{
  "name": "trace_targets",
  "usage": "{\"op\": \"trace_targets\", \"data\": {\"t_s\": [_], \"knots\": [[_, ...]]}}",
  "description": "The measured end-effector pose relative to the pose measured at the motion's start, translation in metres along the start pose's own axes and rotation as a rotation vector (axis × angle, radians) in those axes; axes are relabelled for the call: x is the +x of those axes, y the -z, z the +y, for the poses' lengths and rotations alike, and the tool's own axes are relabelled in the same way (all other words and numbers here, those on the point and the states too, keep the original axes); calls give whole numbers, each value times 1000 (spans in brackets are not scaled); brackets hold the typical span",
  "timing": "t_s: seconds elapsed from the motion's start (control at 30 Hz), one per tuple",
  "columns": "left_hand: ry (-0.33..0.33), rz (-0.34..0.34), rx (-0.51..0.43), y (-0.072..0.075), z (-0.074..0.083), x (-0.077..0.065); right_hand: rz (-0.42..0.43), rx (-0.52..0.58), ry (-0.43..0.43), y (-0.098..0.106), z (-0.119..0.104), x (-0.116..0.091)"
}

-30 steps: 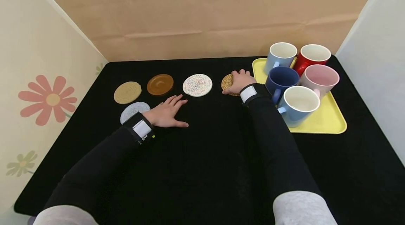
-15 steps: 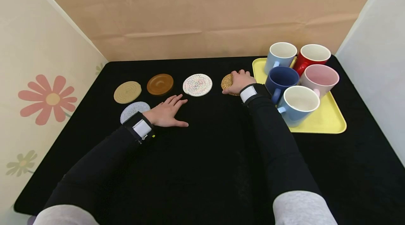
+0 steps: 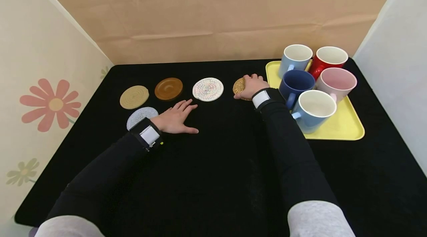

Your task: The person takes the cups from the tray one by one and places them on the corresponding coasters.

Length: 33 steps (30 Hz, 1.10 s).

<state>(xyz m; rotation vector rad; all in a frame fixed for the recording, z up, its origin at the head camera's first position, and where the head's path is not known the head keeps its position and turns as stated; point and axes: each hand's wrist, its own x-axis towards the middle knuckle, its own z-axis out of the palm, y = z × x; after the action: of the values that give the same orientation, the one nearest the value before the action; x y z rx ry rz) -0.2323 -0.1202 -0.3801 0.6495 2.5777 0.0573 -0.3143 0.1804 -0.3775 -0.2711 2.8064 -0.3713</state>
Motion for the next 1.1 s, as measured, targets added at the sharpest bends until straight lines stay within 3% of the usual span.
{"op": "trace_targets", "data": {"t_s": [0.2, 0.4, 0.57, 0.83, 0.97, 1.1], "knots": [[2, -5, -2, 2, 0, 0, 12, -24, 11, 1, -4, -2], [3, -10, 1, 3, 0, -1, 42, -105, 104, 11, -18, -15], [0, -12, -8, 4, 1, -2, 43, -210, 233, 13, -31, -37], [3, -15, -4, 3, 1, -2, 67, -315, 450, -5, -43, -79], [7, -19, -1, 2, 2, -2, 63, -324, 514, -17, -41, -103], [9, -21, 7, 3, 2, -1, 31, -316, 518, -28, -31, -120]]}}
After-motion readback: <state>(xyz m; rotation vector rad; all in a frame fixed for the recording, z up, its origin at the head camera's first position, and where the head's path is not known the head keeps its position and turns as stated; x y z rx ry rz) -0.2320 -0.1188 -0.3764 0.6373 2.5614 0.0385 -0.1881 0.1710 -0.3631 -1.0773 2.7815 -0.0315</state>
